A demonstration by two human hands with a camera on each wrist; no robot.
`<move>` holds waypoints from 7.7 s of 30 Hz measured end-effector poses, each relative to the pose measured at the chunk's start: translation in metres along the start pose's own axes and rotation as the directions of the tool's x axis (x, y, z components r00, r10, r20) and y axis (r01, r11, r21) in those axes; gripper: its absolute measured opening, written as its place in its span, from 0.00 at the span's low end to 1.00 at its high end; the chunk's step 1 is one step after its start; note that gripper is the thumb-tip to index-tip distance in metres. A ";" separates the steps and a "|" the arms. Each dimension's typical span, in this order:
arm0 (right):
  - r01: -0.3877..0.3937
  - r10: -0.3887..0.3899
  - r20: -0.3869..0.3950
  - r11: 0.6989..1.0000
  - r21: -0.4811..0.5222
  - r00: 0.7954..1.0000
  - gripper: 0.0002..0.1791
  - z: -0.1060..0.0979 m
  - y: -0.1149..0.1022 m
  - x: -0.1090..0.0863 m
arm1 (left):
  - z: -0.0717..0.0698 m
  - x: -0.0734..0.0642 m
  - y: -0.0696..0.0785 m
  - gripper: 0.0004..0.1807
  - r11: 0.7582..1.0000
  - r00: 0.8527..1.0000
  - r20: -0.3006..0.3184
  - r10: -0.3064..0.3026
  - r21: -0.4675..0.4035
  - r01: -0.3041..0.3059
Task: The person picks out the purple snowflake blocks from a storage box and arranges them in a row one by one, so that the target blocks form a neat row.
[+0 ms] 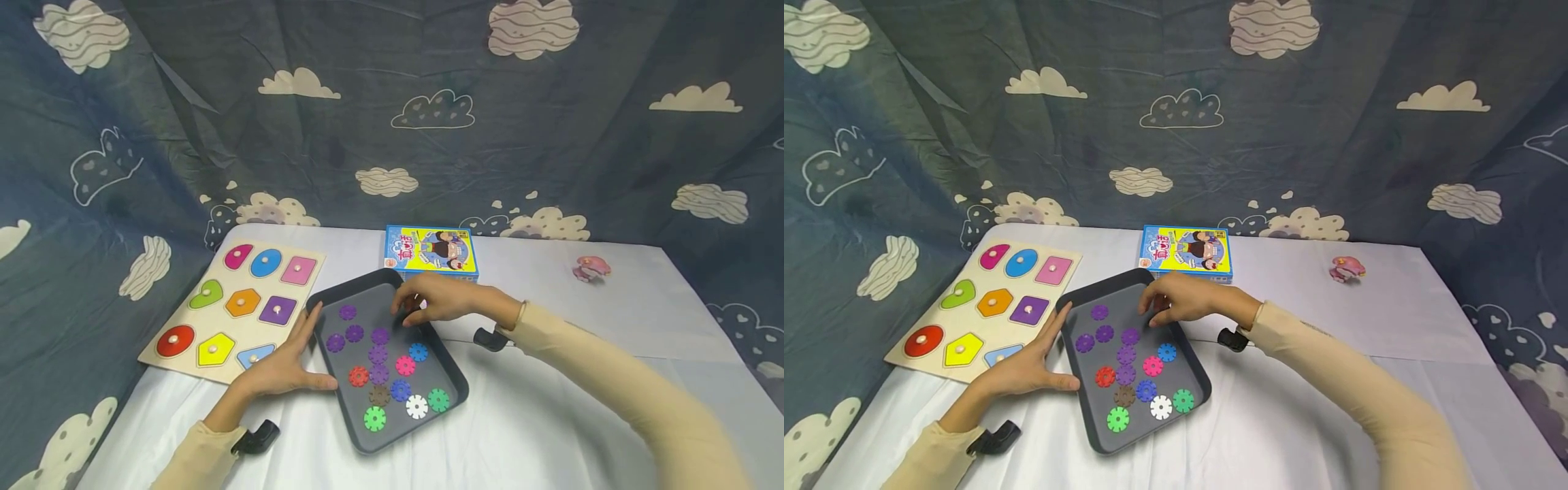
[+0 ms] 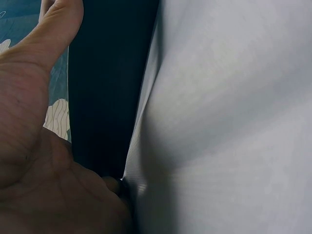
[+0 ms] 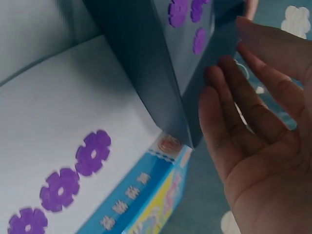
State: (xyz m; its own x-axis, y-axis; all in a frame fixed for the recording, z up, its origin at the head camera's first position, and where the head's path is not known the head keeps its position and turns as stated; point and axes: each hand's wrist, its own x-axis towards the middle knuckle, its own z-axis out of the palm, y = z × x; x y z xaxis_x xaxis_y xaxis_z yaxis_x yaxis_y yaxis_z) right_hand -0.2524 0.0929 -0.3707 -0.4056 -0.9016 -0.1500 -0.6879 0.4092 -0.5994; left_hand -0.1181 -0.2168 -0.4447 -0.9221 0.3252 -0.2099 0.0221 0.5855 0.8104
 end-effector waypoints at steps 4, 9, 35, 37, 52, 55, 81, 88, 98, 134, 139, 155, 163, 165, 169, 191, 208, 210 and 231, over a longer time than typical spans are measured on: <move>-0.012 0.008 0.057 0.997 0.070 0.998 0.16 0.004 0.002 0.011 | 0.000 0.000 0.000 0.74 1.000 1.000 0.000 0.003 -0.009 -0.003; -0.013 0.000 0.102 0.992 0.127 0.995 0.16 0.009 0.005 0.022 | 0.001 0.000 0.000 0.74 1.000 1.000 -0.003 0.006 -0.018 -0.006; -0.039 0.045 0.242 0.999 -0.032 0.969 0.12 0.021 -0.008 0.053 | 0.000 0.000 0.000 0.74 1.000 1.000 0.000 -0.014 -0.017 0.014; -0.042 0.052 0.237 0.998 -0.049 0.970 0.11 0.022 -0.009 0.054 | 0.000 0.000 0.001 0.74 1.000 1.000 0.001 -0.012 -0.017 0.012; -0.025 0.050 0.169 0.989 -0.149 0.984 0.07 0.029 -0.006 0.057 | -0.001 0.001 0.002 0.74 1.000 1.000 0.001 -0.016 -0.008 0.016; -0.025 0.049 0.163 0.989 -0.149 0.985 0.07 0.028 -0.006 0.058 | -0.001 0.001 0.001 0.74 1.000 1.000 -0.002 -0.005 -0.014 0.005; -0.030 0.020 0.083 0.992 0.124 0.996 0.06 0.012 -0.001 0.032 | -0.001 0.000 0.001 0.74 1.000 1.000 -0.003 -0.011 0.001 0.011; -0.021 0.032 -0.040 0.968 0.250 0.999 0.07 0.001 0.005 0.008 | -0.001 0.000 0.002 0.74 1.000 1.000 -0.004 -0.014 -0.002 0.014; -0.079 0.167 -0.198 0.918 0.389 0.966 0.08 -0.011 0.024 -0.028 | 0.001 -0.001 0.001 0.74 1.000 1.000 -0.006 -0.010 0.000 0.010; -0.329 0.496 -0.446 0.855 0.401 0.745 0.13 0.005 0.102 -0.141 | 0.001 0.001 0.000 0.74 1.000 1.000 0.006 0.005 -0.027 -0.005; -0.377 0.530 -0.431 0.839 0.393 0.730 0.13 0.008 0.112 -0.149 | 0.002 0.001 -0.001 0.74 0.999 1.000 0.012 0.008 -0.037 -0.007; -0.526 0.605 -0.414 0.796 0.301 0.680 0.12 0.016 0.125 -0.152 | 0.002 0.001 0.000 0.74 1.000 1.000 0.006 -0.006 -0.026 0.006; -0.538 0.614 -0.428 0.788 0.298 0.663 0.09 0.017 0.123 -0.149 | 0.001 0.000 0.002 0.74 1.000 1.000 0.006 -0.005 -0.007 0.005; -0.543 0.615 -0.432 0.787 0.292 0.660 0.09 0.017 0.123 -0.150 | 0.001 -0.001 0.002 0.74 1.000 1.000 0.007 0.002 -0.002 -0.002; -0.553 0.618 -0.428 0.785 0.280 0.660 0.09 0.017 0.123 -0.149 | 0.000 -0.001 0.002 0.74 1.000 1.000 0.004 0.004 0.003 -0.004; -0.577 0.641 -0.434 0.765 0.287 0.634 0.11 0.020 0.124 -0.146 | 0.001 -0.001 0.000 0.74 0.999 1.000 0.011 0.005 -0.055 -0.004; -0.562 0.620 -0.438 0.782 0.270 0.651 0.15 0.019 0.121 -0.147 | 0.001 -0.001 0.001 0.73 0.999 1.000 0.014 -0.016 -0.035 0.017; -0.548 0.604 -0.450 0.794 0.264 0.658 0.16 0.018 0.120 -0.147 | 0.001 -0.001 0.001 0.74 0.999 1.000 0.012 -0.009 -0.031 0.010; -0.398 0.450 -0.497 0.892 0.214 0.742 0.12 0.016 0.077 -0.113 | -0.001 -0.001 0.000 0.74 1.000 1.000 0.004 0.004 -0.011 -0.004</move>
State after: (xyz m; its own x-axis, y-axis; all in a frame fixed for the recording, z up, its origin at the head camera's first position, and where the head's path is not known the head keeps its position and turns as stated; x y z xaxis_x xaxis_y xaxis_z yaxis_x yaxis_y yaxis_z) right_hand -0.2500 0.2245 -0.4126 -0.9099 -0.4147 0.0100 -0.3234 0.6941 -0.6431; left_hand -0.1180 -0.2179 -0.4437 -0.9206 0.3303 -0.2085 0.0217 0.5763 0.8170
